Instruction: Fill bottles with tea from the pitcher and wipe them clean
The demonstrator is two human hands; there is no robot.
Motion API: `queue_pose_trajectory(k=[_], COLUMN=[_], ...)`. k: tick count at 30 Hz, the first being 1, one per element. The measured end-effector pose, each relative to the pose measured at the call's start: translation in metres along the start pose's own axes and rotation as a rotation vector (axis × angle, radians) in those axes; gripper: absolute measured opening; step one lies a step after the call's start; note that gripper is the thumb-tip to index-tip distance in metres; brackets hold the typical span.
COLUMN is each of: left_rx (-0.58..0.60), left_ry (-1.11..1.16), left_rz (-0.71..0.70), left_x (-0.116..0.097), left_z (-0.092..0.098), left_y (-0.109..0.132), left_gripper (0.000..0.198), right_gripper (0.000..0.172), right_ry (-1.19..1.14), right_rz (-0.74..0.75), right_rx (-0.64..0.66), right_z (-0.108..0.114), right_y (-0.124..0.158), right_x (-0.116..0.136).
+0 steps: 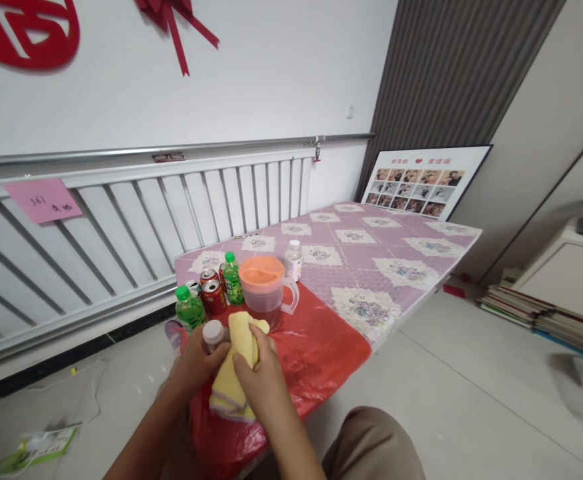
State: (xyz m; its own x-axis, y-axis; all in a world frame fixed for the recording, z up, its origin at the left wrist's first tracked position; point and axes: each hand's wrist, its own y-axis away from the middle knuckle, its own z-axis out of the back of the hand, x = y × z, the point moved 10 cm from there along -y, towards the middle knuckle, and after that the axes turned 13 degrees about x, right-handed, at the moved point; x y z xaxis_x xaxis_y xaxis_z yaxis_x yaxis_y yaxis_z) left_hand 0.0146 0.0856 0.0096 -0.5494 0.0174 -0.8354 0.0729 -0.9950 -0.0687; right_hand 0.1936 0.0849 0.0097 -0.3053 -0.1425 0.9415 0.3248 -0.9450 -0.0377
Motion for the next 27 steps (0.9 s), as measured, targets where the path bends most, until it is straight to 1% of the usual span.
queue_pose_trajectory(k=[2,4,7,9,11,13,16,19,23,25,27], left_rx=[-0.025,-0.028,-0.017,-0.024,-0.019,0.0,0.012,0.021,0.017,0.01,0.007], left_ry=[-0.002,0.004,0.012,0.016,0.019,0.02,0.035,0.094,0.142,0.132,0.112], left_rz=[-0.009,-0.019,-0.04,-0.047,-0.03,0.005,0.055,0.105,0.086,0.069,0.06], left_x=[-0.001,-0.001,-0.002,-0.006,-0.01,-0.016,-0.021,-0.018,-0.013,-0.011,-0.01], left_z=[0.0,-0.003,-0.005,-0.002,0.002,0.005,0.009,0.007,0.004,0.004,0.004], left_y=[0.002,0.003,0.003,0.005,0.006,0.008,0.009,0.009,0.005,0.003,0.001], left_gripper=[0.038,0.036,0.032,0.033,0.035,0.034,0.031,0.031,0.03,0.03,0.029], right_gripper=[0.058,0.058,0.057,0.057,0.057,0.057,0.056,0.055,0.055,0.055,0.055], right_ry=[-0.01,0.009,0.074,0.118,0.149,0.157,0.129,0.07,-0.041,-0.078,-0.091], right_rz=[0.019,0.024,-0.007,-0.038,-0.063,-0.079,-0.071,-0.02,0.041,0.046,0.028], right_rx=[-0.011,-0.02,-0.01,0.019,0.053,0.077,0.064,0.008,-0.044,-0.068,-0.079], right_z=[0.001,-0.002,-0.011,-0.019,-0.025,-0.028,-0.022,-0.01,0.001,0.002,0.0], right_y=[0.001,0.0,-0.004,-0.007,-0.008,-0.009,-0.009,-0.006,-0.001,0.001,-0.001], right_x=[0.006,0.002,-0.018,-0.033,-0.045,-0.05,-0.043,-0.022,0.003,0.005,-0.003])
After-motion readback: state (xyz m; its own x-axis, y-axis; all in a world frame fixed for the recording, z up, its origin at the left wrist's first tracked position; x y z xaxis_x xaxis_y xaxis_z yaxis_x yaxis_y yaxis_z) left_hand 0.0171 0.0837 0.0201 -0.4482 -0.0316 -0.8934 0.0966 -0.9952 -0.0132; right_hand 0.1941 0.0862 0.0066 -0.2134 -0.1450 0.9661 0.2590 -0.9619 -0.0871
